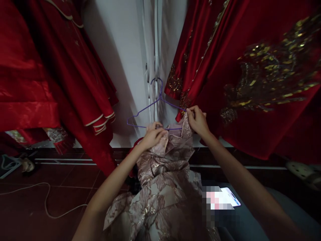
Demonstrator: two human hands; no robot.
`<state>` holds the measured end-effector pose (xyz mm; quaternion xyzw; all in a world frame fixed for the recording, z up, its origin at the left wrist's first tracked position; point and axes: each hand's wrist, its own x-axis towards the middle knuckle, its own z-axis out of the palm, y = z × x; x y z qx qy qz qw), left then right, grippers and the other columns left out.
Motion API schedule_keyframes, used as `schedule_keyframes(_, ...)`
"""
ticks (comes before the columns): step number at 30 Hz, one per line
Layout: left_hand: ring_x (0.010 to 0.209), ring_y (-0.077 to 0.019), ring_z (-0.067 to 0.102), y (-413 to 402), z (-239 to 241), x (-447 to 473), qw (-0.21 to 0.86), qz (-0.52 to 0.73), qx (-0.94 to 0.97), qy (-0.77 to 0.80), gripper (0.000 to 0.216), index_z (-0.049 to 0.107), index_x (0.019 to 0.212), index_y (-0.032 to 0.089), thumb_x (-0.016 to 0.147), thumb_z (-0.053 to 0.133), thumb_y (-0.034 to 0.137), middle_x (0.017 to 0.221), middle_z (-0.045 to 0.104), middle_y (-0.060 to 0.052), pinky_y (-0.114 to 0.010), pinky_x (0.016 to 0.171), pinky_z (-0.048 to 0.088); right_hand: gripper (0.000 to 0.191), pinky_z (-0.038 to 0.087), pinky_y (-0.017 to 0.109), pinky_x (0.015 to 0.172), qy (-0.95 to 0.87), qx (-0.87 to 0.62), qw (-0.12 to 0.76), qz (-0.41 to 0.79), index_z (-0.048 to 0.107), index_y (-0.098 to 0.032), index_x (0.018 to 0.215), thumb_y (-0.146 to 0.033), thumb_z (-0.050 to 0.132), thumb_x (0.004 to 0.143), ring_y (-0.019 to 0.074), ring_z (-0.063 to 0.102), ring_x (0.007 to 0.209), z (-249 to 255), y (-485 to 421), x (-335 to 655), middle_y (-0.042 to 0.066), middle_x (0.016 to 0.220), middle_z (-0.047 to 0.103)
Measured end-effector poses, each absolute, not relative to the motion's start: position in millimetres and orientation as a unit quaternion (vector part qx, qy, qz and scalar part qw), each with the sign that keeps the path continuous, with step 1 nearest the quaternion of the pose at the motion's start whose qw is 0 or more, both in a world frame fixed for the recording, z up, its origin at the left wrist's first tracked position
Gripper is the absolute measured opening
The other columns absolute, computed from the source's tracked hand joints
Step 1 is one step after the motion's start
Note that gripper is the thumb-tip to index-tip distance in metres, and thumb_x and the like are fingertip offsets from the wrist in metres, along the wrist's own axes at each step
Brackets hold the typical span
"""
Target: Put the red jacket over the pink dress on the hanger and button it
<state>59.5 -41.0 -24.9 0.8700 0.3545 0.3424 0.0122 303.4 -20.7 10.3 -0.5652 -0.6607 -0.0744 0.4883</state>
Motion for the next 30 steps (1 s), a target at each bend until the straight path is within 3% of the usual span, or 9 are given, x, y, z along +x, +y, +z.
schedule_keyframes(7, 0.099, -0.0171, 0.051, -14.9, -50.5, -51.8, -0.009, 0.478, 0.649, 0.592, 0.037, 0.057, 0.096, 0.020, 0.092, 0.028, 0.042, 0.099, 0.057, -0.007, -0.031, 0.089, 0.037, 0.030, 0.037, 0.038, 0.083, -0.665, -0.553, 0.501, -0.032, 0.052, -0.024, 0.085, -0.052, 0.041, 0.084, 0.0208, 0.057, 0.079, 12.2, -15.5, 308.3, 0.003, 0.085, 0.064)
schedule_keyframes(16, 0.089, -0.0163, 0.055, -1.7, -85.1, -93.3, 0.037, 0.523, 0.653, 0.546, 0.037, 0.063, 0.090, 0.019, 0.088, 0.038, 0.045, 0.089, 0.061, -0.006, -0.029, 0.082, 0.043, 0.035, 0.038, 0.027, 0.060, -0.664, -0.530, 0.528, -0.012, 0.052, -0.023, 0.078, -0.057, 0.046, 0.080, 0.0154, 0.052, 0.062, 13.9, -11.3, 313.3, 0.001, 0.069, 0.059)
schedule_keyframes(30, 0.092, -0.0163, 0.055, 6.9, -71.6, -94.3, 0.047, 0.568, 0.657, 0.493, 0.035, 0.065, 0.093, 0.019, 0.087, 0.042, 0.044, 0.092, 0.061, -0.006, -0.030, 0.086, 0.043, 0.030, 0.036, 0.026, 0.057, -0.686, -0.501, 0.528, 0.007, 0.051, -0.022, 0.076, -0.051, 0.049, 0.081, 0.0146, 0.050, 0.061, 17.4, -8.6, 318.7, 0.001, 0.068, 0.056)
